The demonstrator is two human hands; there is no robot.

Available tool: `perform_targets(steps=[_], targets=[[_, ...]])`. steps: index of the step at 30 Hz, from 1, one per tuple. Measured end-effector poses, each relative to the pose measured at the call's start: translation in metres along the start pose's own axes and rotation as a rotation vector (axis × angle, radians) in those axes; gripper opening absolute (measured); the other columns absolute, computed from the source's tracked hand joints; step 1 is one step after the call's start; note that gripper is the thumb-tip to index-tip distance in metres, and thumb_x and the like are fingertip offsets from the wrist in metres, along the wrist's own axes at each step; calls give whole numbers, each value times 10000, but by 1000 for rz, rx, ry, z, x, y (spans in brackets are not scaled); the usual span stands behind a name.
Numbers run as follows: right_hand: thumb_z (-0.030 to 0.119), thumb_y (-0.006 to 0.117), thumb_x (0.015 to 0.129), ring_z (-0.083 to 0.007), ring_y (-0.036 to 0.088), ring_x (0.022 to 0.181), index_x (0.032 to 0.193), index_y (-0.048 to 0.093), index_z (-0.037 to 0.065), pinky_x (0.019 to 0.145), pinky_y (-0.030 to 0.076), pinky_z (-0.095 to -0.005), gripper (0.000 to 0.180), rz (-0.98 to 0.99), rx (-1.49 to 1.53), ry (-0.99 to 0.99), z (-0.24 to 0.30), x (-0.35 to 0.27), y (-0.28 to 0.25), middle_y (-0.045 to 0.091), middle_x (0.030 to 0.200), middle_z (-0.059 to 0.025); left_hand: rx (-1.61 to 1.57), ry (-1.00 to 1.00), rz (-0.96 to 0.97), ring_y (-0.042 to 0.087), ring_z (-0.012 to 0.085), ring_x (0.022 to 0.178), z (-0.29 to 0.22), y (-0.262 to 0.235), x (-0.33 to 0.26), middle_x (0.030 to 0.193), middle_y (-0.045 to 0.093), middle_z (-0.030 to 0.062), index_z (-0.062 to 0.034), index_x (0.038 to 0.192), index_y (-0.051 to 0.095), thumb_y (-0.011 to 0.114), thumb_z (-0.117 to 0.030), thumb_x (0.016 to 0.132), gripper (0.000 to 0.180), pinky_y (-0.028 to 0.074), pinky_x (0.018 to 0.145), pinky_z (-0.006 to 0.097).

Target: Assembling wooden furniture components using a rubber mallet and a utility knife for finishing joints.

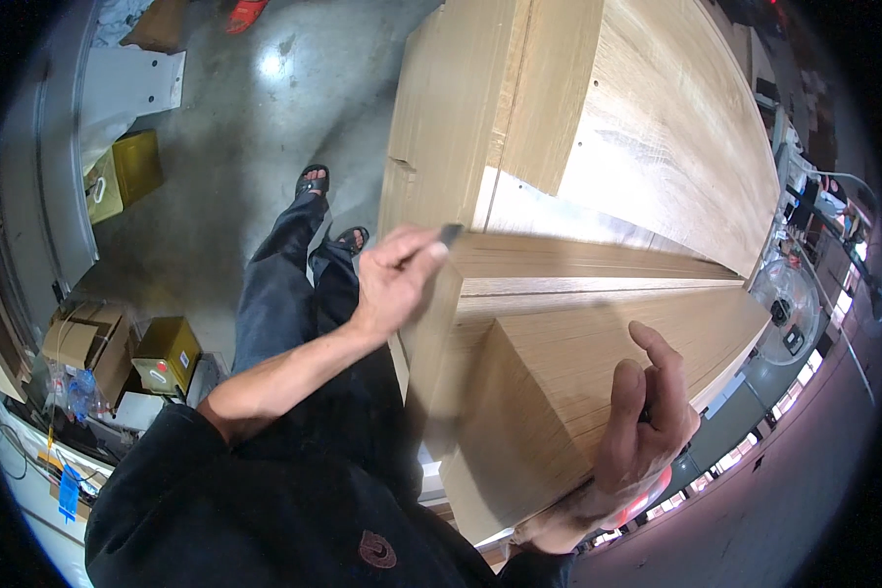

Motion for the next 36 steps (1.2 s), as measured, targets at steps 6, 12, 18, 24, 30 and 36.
perform_targets(steps=[6, 12, 18, 24, 30, 36], targets=[[44, 543, 922, -35, 254, 524, 1100, 670, -28, 515, 165, -254, 231, 6, 1, -18, -7, 2, 11, 329, 536, 68, 229, -199, -289, 582, 133, 817, 55, -46, 11, 916, 659, 69, 14, 1127, 683, 609, -47, 916, 232, 471, 716, 275], [101, 562, 950, -42, 270, 537, 1118, 658, -42, 526, 174, -253, 240, 34, 18, 18, -3, 0, 0, 350, 551, 69, 302, 13, -109, 551, 119, 798, 26, -18, 3, 883, 608, 56, -20, 1126, 701, 628, -45, 894, 244, 440, 724, 250], [102, 559, 953, -35, 271, 530, 1118, 661, -35, 528, 171, -252, 238, 44, 20, 5, -2, 0, 0, 360, 539, 70, 318, -16, -114, 550, 128, 762, 20, -19, 8, 844, 614, 57, -18, 1101, 711, 622, -19, 877, 241, 438, 687, 258], [63, 553, 923, -34, 272, 517, 1106, 670, -24, 517, 178, -251, 233, 45, 37, 10, -1, 2, 0, 365, 523, 62, 360, -31, -101, 572, 142, 746, 12, -17, 2, 860, 636, 88, 16, 1053, 706, 631, 4, 859, 208, 450, 668, 271], [47, 526, 902, -34, 280, 505, 1095, 676, -17, 498, 188, -253, 253, 3, -30, 50, 2, 0, 2, 362, 502, 52, 400, 523, 186, 605, 200, 761, -62, 20, -37, 884, 605, 123, 61, 1150, 637, 573, 33, 899, 260, 498, 622, 313], [80, 539, 916, -36, 274, 501, 1106, 675, -11, 505, 172, -256, 251, 23, 7, 69, 3, 1, 2, 360, 502, 57, 297, 84, -103, 567, 176, 719, -10, -12, 0, 847, 599, 93, 17, 1074, 691, 617, -1, 866, 222, 448, 633, 268]])
Point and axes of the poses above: each hand's wrist, its own x-axis towards the middle knuckle, its own y-axis out of the palm, z = x × y, the point moved 3 cm from there along x, towards the middle knuckle
